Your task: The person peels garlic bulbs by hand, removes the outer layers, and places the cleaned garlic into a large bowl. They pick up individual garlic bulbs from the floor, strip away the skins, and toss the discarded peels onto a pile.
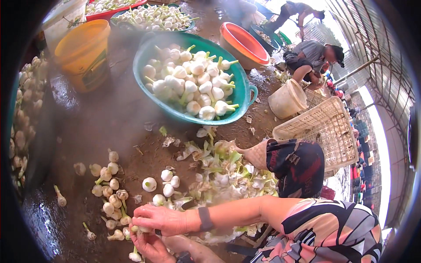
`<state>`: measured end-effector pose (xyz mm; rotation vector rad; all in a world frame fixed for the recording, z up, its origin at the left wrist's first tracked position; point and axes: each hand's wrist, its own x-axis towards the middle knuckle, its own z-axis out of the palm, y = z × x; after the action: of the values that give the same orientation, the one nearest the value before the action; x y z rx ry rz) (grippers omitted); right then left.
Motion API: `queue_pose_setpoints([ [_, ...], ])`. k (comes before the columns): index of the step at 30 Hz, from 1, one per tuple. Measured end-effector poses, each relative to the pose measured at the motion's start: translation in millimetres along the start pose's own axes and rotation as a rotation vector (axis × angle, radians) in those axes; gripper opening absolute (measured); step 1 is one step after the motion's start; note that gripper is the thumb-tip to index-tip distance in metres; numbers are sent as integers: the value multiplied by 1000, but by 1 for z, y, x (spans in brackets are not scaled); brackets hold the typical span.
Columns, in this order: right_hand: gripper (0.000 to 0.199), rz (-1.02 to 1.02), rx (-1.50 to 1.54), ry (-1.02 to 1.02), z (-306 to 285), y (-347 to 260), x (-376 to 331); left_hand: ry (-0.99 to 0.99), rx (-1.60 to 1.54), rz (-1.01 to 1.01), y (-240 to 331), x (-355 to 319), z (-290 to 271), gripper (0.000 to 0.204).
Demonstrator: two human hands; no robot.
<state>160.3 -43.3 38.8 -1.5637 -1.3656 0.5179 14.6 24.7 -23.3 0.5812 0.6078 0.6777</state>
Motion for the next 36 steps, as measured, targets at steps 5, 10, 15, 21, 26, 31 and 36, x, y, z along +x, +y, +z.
queue_pose_setpoints([
  [5, 55, -121, -102, -65, -1, 6, -5, 123, -2, -129, 15, -1, 6, 37],
  [10, 55, -163, -146, -48, 10, 4, -4, 276, 154, -90, 15, -1, 15, 35],
  [15, 49, 223, 142, -54, 8, -4, -5, 386, 203, 1, 23, -8, 35, 27],
  [21, 47, 857, 561, -190, -9, 3, 24, 337, 549, 46, 8, -13, 30, 11],
  [26, 43, 646, 517, 199, 6, -4, 15, 228, 137, -35, 13, -9, 32, 29],
  [31, 60, 235, 290, -1, 17, -5, -8, 28, -199, -124, 5, -12, 10, 44],
  [36, 52, 232, 180, 30, 19, -4, -9, 93, -140, -140, 4, -10, -9, 32],
])
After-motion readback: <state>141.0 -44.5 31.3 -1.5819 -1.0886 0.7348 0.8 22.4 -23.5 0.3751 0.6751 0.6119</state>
